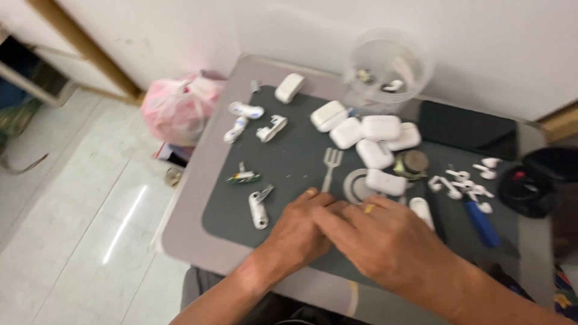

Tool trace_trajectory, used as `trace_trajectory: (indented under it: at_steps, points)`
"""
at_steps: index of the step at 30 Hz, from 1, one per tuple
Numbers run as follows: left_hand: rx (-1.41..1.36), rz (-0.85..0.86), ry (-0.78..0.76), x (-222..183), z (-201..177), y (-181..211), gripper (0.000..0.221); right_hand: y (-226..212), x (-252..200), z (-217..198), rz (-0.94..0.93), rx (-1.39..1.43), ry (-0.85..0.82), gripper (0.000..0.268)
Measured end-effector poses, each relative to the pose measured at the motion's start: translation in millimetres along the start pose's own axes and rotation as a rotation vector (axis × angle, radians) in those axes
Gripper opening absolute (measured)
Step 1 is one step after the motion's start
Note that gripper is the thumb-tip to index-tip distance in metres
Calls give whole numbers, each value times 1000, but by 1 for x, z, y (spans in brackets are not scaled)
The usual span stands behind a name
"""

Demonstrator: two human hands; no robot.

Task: Sorting and inspecting various internal components of wireless earbuds on a repair mat.

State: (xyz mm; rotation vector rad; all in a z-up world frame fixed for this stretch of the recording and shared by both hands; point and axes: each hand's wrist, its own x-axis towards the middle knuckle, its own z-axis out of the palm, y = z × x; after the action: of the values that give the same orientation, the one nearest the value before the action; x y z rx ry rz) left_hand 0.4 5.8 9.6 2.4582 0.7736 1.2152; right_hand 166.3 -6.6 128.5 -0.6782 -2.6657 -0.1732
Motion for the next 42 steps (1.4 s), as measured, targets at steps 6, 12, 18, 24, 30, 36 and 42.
trace_trajectory:
  at_steps: [6,12,18,24,30,36,42]
  points:
    - [-44,-119,-73,18,-13,14,10,-11,1,-3,66,-51,43,23]
    - [-2,-60,-38,22,-7,13,11,-12,-6,4,113,-161,122,25]
    - [61,36,-52,20,-6,13,12,-15,-16,13,98,-88,106,43]
    - [123,18,-89,8,4,4,16,-13,-12,17,96,-118,163,24]
    - [169,-83,-120,2,9,-2,27,-18,-15,22,111,-87,194,26]
    - [63,-223,-169,5,10,5,26,-20,-45,41,108,124,162,44]
    - [185,-219,-208,-7,15,-6,32,-20,-50,95,237,415,232,48]
